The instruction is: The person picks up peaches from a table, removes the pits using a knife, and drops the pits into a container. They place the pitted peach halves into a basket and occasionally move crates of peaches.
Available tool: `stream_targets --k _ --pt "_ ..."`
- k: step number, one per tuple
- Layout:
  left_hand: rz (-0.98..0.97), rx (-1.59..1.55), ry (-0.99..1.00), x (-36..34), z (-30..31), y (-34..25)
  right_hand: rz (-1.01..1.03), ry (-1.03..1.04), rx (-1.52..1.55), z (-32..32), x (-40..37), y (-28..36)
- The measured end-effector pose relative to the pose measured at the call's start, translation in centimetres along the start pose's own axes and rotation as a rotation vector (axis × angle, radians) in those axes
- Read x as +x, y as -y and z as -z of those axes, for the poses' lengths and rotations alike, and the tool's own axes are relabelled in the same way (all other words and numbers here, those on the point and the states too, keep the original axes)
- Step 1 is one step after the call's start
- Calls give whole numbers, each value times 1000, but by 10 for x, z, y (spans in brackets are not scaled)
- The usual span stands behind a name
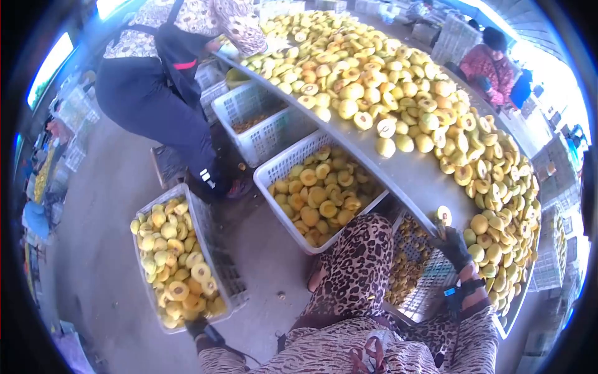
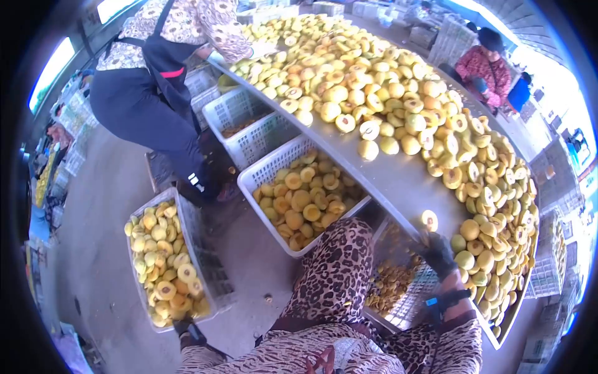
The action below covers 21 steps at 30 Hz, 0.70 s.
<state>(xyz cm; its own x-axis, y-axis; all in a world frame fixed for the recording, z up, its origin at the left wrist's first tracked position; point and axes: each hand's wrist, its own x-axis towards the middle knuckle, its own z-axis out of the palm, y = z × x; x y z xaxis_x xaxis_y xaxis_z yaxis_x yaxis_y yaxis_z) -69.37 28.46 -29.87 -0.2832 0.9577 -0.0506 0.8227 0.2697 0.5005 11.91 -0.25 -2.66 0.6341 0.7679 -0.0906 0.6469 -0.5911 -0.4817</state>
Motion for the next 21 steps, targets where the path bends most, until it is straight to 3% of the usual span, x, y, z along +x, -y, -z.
stream_targets --k 1,2,3,4,5,6,7,8,9,10,12,14,15,16,17,19,20,21 --pt "-98 -59 -41 -16 -19 12 -29 48 22 7 1 7" --pt "-545 -163 -101 -30 -35 19 -59 100 37 7 6 10" --pt "-25 -191 -107 -50 -48 18 -44 172 151 -4 8 -29" --pt "157 -367 -199 -59 -68 5 -46 216 582 -32 4 -95" --pt "265 -586 -320 -62 -85 -10 -50 208 583 -18 3 -53" --pt "180 -780 -516 -63 -98 -28 127 176 98 -9 6 -42" --pt "347 -1038 -360 -67 -93 -36 237 132 -112 -7 6 -35" --pt "570 -1313 -227 -78 -71 -74 77 202 -61 7 10 -2" --pt "817 -1521 -130 -101 -13 -189 66 198 30 13 11 7" --pt "769 -1581 -76 -97 -16 -188 104 248 62 12 11 -7" --pt "580 -1257 7 -82 -23 -179 144 295 109 16 14 -11" --pt "203 -269 176 -63 -28 -152 216 267 169 16 14 -14" --pt "75 267 280 -58 -20 -159 227 151 97 8 -1 -28" --pt "15 627 384 -60 -6 -172 82 244 110 10 -4 -37" --pt "24 851 474 -66 4 -185 -59 487 126 14 -20 -81" --pt "126 1085 605 -72 19 -199 -228 354 95 10 -45 -119" --pt "210 1135 655 -72 23 -204 -142 476 56 24 -22 -75" --pt "354 880 534 -75 28 -175 -73 495 -73 27 -10 -57"
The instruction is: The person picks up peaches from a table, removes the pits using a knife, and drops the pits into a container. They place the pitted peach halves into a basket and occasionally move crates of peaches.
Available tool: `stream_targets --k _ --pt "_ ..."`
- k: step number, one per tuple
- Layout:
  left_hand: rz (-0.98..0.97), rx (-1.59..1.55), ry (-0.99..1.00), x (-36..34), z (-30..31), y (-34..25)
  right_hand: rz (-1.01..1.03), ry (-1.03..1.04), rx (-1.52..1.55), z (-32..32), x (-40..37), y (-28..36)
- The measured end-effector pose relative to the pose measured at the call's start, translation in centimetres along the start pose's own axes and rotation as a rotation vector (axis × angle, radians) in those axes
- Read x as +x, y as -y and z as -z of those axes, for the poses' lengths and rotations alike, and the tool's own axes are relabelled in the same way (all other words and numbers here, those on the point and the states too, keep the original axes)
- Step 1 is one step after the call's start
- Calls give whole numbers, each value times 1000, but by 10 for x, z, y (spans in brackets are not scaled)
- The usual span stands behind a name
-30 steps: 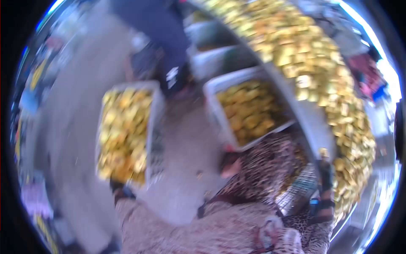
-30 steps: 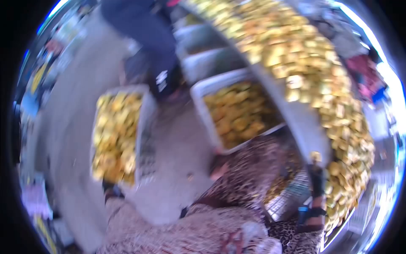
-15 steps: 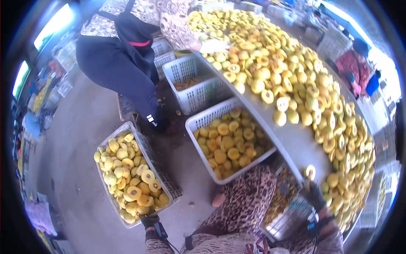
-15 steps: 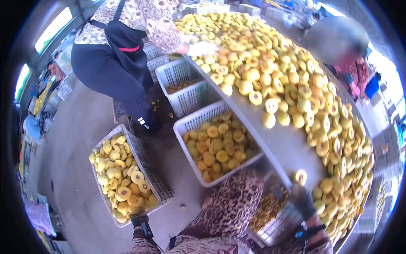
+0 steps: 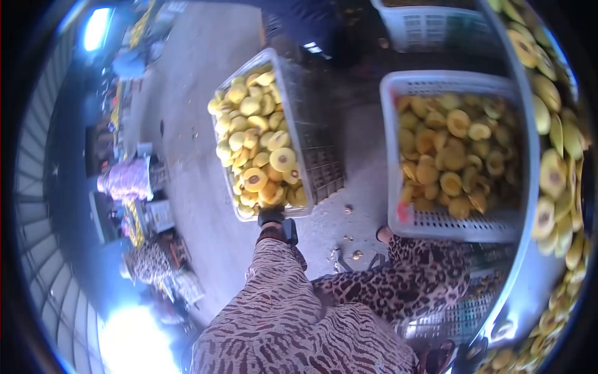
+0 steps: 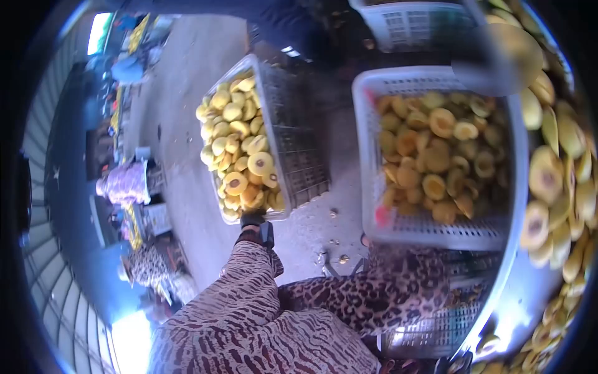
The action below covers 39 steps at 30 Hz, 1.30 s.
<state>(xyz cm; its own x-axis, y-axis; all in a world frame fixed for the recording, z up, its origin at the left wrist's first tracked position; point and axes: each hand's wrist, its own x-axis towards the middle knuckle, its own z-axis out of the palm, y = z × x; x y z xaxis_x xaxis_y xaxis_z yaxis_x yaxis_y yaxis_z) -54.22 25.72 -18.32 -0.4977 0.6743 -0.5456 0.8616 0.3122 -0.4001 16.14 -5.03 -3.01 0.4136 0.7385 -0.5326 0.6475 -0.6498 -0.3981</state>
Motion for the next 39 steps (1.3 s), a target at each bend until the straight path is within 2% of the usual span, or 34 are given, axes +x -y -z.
stream_targets --k 1,2,3,4,5,7,9,10,11,12,14,15,17,18,20,21,23,24,25,27,28,29,32,35,36,37,38,39 --pt "141 -574 -108 -5 8 -9 38 9 -145 8 6 3" --pt "83 36 -63 -14 14 -18 64 52 -142 6 10 -9" --pt "55 52 8 -19 19 -16 159 -23 -362 -4 -1 -26" --pt "126 -204 -101 -25 17 -18 257 -101 -575 -14 -12 -54" --pt "59 -277 -83 -14 -7 -1 279 28 -926 -26 -34 -111" --pt "186 -858 -247 7 -64 28 536 -194 -1445 -19 -24 -68" --pt "50 -1535 -173 15 -88 35 606 207 -1115 -4 -22 -91" --pt "-34 -1551 -193 18 -101 36 570 297 -1162 -12 -33 -117" --pt "-27 -1573 -215 16 -94 28 525 373 -1206 -19 -33 -133" --pt "39 -1093 -172 9 -75 15 457 487 -1102 -13 -26 -123" --pt "164 -145 -54 -13 -20 -28 424 514 -1016 -11 -5 -109" --pt "239 -490 -162 -33 9 -53 408 506 -990 -20 6 -101" --pt "335 -1686 -455 -32 -4 -63 365 506 -958 -25 22 -86" --pt "336 -1702 -462 -35 3 -68 353 510 -953 -26 28 -80" --pt "700 -1958 -379 -44 33 -79 333 518 -937 -29 41 -72" --pt "699 -1967 -388 -44 33 -77 358 516 -926 -28 52 -62" --pt "751 -2397 -344 -45 31 -78 337 528 -911 -34 61 -57" --pt "901 -2311 -382 -45 41 -84 335 529 -904 -36 67 -55" --pt "898 -2324 -376 -42 21 -78 332 531 -897 -35 72 -53" --pt "583 -1857 -453 -37 -13 -68 336 521 -888 -36 83 -43" --pt "783 -2384 -377 -29 -2 -69 341 518 -890 -37 88 -42" --pt "807 -2454 -363 -33 20 -80 351 505 -890 -38 94 -40" --pt "808 -2527 -363 -29 20 -75 346 509 -884 -38 99 -37" --pt "787 -2449 -354 -32 -2 -66 347 524 -883 -34 102 -36" --pt "691 -2468 -324 -31 -12 -62 346 526 -875 -34 105 -35" --pt "590 -2481 -294 -35 4 -65 344 529 -868 -34 105 -33" --pt "385 -2603 -185 -47 17 -68 334 530 -859 -33 106 -32" --pt "381 -2592 -181 -51 20 -64 323 532 -852 -33 107 -30"
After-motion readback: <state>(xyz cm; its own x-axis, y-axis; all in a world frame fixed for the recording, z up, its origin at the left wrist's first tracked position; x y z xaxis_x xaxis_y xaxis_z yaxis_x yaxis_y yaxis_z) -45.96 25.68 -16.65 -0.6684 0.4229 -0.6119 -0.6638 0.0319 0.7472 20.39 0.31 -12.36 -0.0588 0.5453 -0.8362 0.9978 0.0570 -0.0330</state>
